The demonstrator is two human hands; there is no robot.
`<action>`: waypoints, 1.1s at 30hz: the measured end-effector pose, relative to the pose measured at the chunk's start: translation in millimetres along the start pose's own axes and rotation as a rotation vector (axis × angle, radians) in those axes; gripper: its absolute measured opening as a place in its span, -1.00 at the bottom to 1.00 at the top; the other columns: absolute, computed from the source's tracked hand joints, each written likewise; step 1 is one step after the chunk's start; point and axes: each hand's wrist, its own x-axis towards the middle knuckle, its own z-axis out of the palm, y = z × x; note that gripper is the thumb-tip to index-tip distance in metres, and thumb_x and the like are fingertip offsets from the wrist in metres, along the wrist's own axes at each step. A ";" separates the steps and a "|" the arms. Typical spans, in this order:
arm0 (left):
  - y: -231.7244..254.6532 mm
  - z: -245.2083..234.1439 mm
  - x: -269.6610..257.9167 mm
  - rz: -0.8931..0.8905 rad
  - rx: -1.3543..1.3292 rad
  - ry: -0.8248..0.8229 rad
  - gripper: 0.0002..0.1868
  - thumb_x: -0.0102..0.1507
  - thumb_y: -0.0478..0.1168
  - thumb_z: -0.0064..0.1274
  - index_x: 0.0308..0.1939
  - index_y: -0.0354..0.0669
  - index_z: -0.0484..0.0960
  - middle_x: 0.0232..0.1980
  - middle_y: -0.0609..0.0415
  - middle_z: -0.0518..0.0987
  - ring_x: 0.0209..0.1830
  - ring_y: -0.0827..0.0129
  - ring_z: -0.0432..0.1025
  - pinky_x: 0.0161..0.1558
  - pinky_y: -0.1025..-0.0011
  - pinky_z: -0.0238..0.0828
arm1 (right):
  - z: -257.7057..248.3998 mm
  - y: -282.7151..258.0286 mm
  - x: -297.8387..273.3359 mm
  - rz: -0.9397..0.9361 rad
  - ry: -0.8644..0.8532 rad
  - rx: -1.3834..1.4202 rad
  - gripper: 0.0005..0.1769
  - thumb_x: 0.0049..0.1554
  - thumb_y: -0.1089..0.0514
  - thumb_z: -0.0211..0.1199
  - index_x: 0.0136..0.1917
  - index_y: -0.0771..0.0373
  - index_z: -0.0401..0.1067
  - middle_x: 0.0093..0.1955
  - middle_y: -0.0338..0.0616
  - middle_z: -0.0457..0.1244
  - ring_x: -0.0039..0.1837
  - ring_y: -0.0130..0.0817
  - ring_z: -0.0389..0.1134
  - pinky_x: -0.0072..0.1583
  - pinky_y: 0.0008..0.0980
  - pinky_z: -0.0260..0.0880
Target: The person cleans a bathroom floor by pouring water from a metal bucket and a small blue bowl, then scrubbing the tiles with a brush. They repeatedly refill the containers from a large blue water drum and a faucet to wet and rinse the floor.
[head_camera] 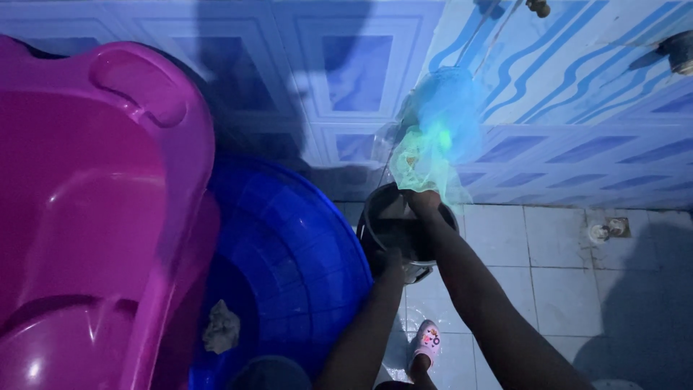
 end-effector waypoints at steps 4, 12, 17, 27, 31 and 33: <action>5.8 9.6 -18.8 -0.136 -0.067 -0.253 -0.27 0.24 0.17 -0.06 0.42 -0.08 0.43 0.36 -0.20 0.50 0.29 -0.14 0.44 0.25 -0.08 0.45 | 104.2 91.9 22.7 -0.103 -0.124 -0.106 -0.46 0.27 -0.18 -0.04 0.41 0.02 0.42 0.30 0.08 0.36 0.25 0.15 0.42 0.23 0.08 0.43; 10.5 -10.5 -6.5 -0.293 -0.031 -0.394 -0.27 0.28 0.20 -0.03 0.39 -0.19 0.47 0.35 -0.23 0.51 0.26 -0.09 0.45 0.22 -0.01 0.47 | -95.0 -15.0 -124.6 0.031 0.136 0.302 -0.64 0.23 -0.01 0.18 0.21 0.19 0.51 0.18 0.20 0.35 0.22 0.22 0.36 0.22 0.06 0.37; 24.2 6.3 -32.8 -0.001 0.346 -0.417 -0.42 0.25 0.11 0.03 0.24 -0.14 0.50 0.23 -0.12 0.49 0.18 0.02 0.44 0.14 -0.01 0.51 | -123.5 1.3 -207.0 0.179 0.294 0.322 -0.67 0.17 0.12 0.24 0.18 0.26 0.48 0.23 0.21 0.28 0.27 0.16 0.30 0.31 -0.02 0.31; 60.2 12.1 -42.9 0.323 0.799 -0.369 -0.62 0.14 -0.10 0.15 0.03 -0.03 0.54 0.09 0.05 0.44 0.10 0.16 0.38 0.05 -0.08 0.52 | -122.7 13.0 -293.3 0.139 0.176 0.374 -0.41 0.08 0.22 0.29 0.37 0.36 0.30 0.33 0.27 0.21 0.38 0.19 0.20 0.38 -0.03 0.23; 60.7 20.7 -22.3 -0.110 0.492 0.065 -0.44 0.00 -0.26 0.26 0.09 0.06 0.51 0.24 0.00 0.35 0.23 0.01 0.26 0.19 -0.29 0.38 | -164.8 -5.3 -297.7 0.188 0.089 0.436 -0.34 0.07 0.18 0.31 0.41 0.34 0.26 0.36 0.27 0.18 0.38 0.19 0.20 0.37 -0.06 0.24; 58.0 18.9 -21.7 -0.109 0.486 0.101 -0.42 0.01 -0.30 0.24 0.12 0.08 0.48 0.25 -0.05 0.36 0.25 -0.04 0.27 0.19 -0.31 0.37 | -171.2 -4.0 -301.7 0.234 0.065 0.441 -0.33 0.07 0.17 0.31 0.42 0.33 0.26 0.36 0.26 0.19 0.39 0.17 0.20 0.37 -0.07 0.24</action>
